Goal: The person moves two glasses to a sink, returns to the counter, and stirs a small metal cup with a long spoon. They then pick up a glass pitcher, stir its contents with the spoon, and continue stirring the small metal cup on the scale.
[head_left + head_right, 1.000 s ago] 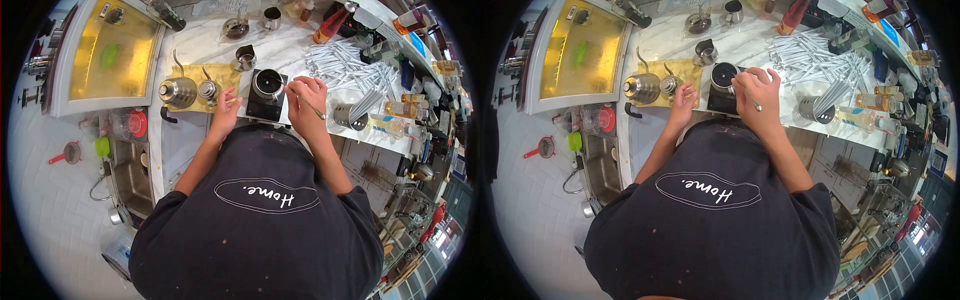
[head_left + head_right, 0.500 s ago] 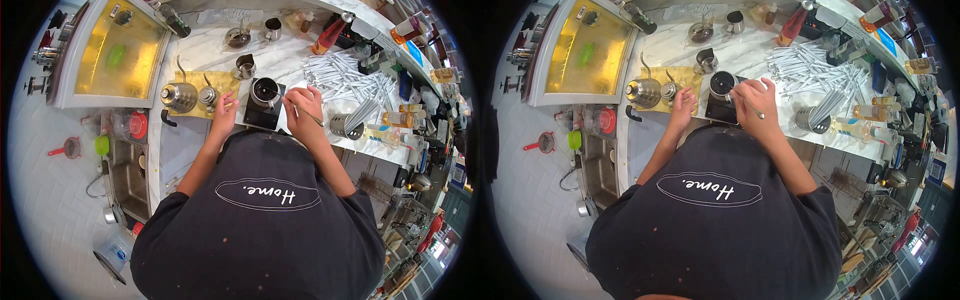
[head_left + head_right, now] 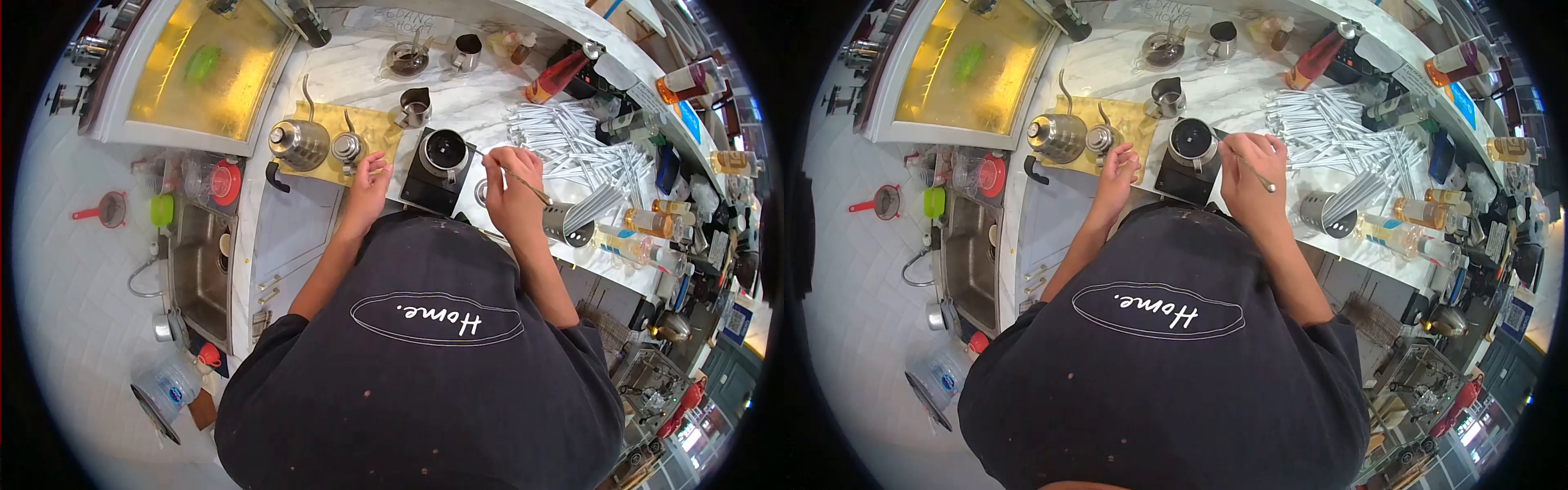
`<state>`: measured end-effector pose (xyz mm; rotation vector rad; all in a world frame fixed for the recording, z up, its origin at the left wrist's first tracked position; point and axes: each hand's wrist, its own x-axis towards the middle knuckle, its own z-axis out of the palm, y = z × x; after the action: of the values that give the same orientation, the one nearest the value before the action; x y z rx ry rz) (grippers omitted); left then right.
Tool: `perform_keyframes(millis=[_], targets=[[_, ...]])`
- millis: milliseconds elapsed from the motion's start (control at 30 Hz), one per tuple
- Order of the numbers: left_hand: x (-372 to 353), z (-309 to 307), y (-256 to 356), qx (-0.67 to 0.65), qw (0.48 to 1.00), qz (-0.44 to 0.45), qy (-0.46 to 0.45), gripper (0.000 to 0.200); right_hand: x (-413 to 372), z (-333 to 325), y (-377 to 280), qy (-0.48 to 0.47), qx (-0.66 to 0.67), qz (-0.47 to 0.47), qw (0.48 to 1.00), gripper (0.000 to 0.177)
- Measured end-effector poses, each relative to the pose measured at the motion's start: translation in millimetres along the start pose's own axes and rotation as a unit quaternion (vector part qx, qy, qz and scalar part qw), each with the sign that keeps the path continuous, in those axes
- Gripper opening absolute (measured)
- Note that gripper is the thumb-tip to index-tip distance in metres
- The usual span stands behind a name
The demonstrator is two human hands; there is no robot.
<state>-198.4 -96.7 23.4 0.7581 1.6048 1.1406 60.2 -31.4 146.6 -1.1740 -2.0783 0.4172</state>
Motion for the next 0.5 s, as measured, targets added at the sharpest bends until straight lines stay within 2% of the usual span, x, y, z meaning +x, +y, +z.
perform_keyframes(millis=[33, 167, 300, 367, 433, 500], targets=[[-1, 0, 0, 0.002, 1.0, 0.0, 0.001, 0.046, -1, -4, -1, -0.011, -0.005, 0.02, 1.0, 0.004], [-1, 6, -1, -0.011, 1.0, -0.007, 0.0, 0.045, 4, -2, -11, -0.035, 0.025, -0.022, 0.999, 0.005], [2, 11, 3, -0.011, 1.0, -0.003, -0.001, 0.043, 9, -1, 0, -0.01, -0.003, 0.002, 1.0, 0.005], [6, 11, -5, 0.021, 0.999, 0.008, -0.035, 0.046, 4, -5, 1, -0.018, 0.006, 0.016, 1.0, 0.005], [6, 13, -4, 0.02, 0.999, 0.004, -0.031, 0.045, -1, -7, 2, -0.026, 0.011, -0.034, 0.999, 0.005], [7, 18, -3, 0.018, 0.999, -0.001, -0.03, 0.044, -1, -3, 2, -0.036, 0.027, -0.04, 0.998, 0.005]])
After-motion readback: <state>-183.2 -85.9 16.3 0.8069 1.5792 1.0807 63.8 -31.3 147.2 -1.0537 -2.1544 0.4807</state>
